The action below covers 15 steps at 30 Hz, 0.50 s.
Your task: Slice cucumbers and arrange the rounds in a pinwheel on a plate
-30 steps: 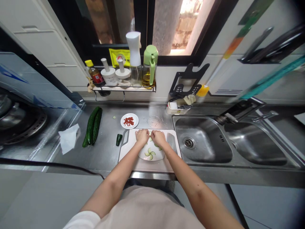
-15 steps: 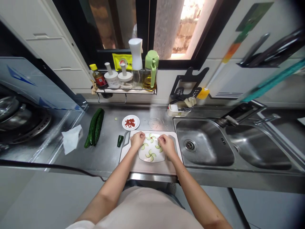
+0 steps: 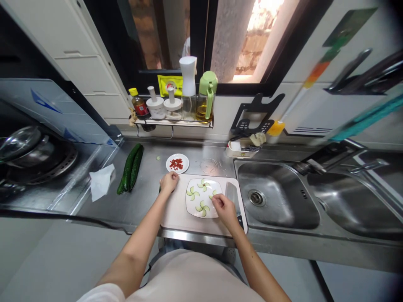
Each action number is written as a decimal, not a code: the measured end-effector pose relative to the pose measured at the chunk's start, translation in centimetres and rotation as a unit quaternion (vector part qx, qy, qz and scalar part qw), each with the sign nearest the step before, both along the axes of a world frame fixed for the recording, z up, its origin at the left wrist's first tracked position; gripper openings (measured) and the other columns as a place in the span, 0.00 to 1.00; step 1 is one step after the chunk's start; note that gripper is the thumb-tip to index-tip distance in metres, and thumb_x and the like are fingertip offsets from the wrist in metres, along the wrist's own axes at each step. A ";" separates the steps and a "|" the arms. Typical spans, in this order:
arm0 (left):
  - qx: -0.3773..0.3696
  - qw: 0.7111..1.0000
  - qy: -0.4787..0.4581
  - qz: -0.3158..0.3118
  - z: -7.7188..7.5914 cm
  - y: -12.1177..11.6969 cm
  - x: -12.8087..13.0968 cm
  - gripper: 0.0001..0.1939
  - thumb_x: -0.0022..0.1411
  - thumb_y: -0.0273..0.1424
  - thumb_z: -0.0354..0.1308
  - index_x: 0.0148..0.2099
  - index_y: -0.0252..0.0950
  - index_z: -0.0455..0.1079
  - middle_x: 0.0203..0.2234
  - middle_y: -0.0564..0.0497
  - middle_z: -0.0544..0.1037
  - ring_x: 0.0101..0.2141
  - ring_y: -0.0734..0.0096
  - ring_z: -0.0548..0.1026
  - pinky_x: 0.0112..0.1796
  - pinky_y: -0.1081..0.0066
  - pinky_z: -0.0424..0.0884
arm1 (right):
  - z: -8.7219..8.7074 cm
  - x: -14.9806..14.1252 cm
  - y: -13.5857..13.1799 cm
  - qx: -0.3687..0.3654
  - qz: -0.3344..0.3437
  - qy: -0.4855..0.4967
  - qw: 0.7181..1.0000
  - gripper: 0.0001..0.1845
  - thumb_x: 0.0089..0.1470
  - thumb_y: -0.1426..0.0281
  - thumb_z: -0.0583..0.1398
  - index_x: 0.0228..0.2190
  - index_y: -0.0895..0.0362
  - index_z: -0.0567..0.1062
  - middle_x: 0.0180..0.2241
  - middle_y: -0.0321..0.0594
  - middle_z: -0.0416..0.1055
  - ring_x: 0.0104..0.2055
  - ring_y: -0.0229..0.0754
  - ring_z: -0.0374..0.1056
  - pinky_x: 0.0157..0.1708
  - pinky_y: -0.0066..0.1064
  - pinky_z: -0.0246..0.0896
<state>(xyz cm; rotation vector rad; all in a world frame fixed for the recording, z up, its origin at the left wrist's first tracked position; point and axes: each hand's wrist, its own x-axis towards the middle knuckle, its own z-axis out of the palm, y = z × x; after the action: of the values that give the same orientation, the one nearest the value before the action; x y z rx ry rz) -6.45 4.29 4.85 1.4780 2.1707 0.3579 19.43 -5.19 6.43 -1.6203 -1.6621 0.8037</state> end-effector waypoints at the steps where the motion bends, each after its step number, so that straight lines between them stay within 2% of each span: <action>1: -0.003 1.000 0.008 0.007 0.0 0.4 -0.4 0.08 0.59 0.37 0.53 0.39 0.45 0.71 0.35 0.55 0.79 0.40 0.67 0.74 0.44 0.67 0.60 | 0.1 -0.1 -0.1 0.001 0.003 0.000 1.000 0.16 0.52 0.57 0.54 0.28 0.56 0.73 0.20 0.35 0.67 0.24 0.37 0.62 0.25 0.26 0.54; 7: -0.008 0.998 0.059 0.025 0.0 3.2 -1.5 0.10 0.60 0.37 0.51 0.41 0.46 0.72 0.38 0.51 0.79 0.43 0.61 0.73 0.45 0.63 0.60 | 0.7 -0.4 -0.7 -0.004 0.009 -0.001 1.000 0.16 0.53 0.56 0.53 0.28 0.54 0.73 0.21 0.36 0.68 0.24 0.39 0.62 0.25 0.27 0.54; 15: -0.013 0.991 0.134 -0.027 -0.5 6.7 -1.1 0.14 0.61 0.34 0.47 0.41 0.44 0.74 0.41 0.46 0.78 0.44 0.57 0.73 0.46 0.59 0.59 | 0.4 0.2 -0.9 -0.001 0.001 0.000 1.000 0.16 0.54 0.57 0.53 0.29 0.55 0.73 0.21 0.36 0.67 0.24 0.38 0.62 0.25 0.27 0.54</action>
<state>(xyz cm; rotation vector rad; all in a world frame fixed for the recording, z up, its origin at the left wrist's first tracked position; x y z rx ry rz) -7.52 11.04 4.33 1.6469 2.3233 0.1166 19.60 -6.07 6.86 -1.6189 -1.6636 0.8066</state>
